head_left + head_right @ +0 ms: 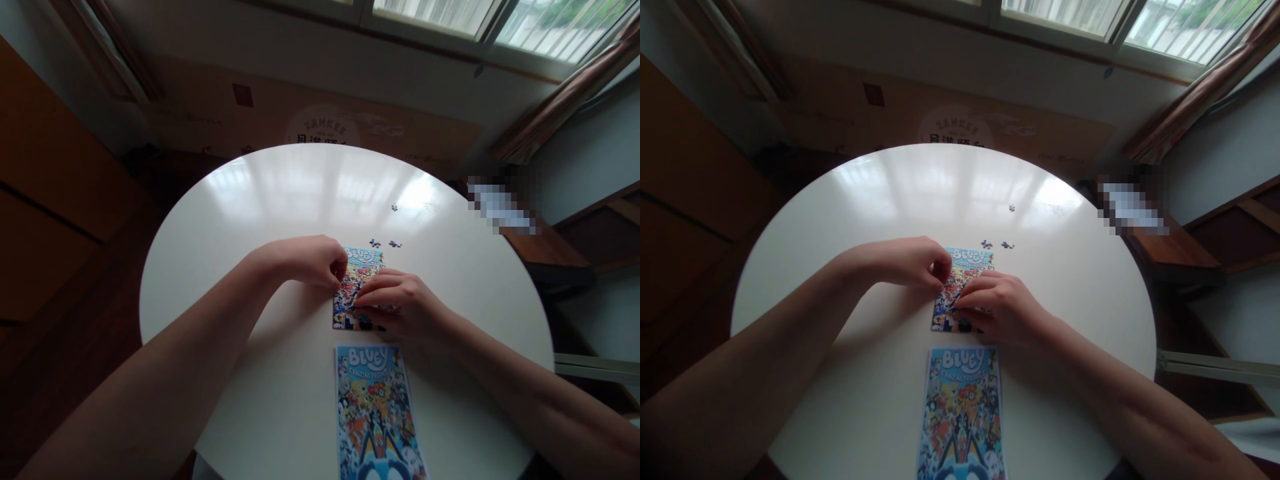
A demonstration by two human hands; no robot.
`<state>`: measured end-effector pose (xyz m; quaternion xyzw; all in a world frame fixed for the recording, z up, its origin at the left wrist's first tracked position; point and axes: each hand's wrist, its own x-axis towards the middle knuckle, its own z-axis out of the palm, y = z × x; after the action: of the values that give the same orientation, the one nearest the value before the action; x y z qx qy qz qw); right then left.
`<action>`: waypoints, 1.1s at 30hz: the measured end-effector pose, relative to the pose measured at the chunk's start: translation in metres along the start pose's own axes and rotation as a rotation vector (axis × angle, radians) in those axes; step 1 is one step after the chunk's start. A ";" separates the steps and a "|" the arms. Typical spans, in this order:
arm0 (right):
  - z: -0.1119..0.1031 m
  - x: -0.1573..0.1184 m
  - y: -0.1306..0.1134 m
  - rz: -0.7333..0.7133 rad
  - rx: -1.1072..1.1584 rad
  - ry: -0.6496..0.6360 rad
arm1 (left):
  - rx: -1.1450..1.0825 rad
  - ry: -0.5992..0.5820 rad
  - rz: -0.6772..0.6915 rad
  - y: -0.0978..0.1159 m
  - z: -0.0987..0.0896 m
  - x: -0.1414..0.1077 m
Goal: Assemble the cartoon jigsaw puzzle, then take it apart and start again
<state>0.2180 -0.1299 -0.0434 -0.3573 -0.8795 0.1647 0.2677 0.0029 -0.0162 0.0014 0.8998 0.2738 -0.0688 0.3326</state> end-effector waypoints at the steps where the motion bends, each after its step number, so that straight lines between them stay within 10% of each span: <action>1: 0.000 0.000 0.000 0.000 -0.003 0.002 | 0.000 0.000 0.001 0.000 0.000 0.000; 33: -0.015 -0.008 0.004 0.104 0.020 0.146 | 0.190 -0.019 -0.043 0.014 0.005 0.001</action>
<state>0.2341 -0.1313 -0.0358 -0.4106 -0.8363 0.1606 0.3258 0.0115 -0.0279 0.0056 0.9205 0.2823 -0.1100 0.2467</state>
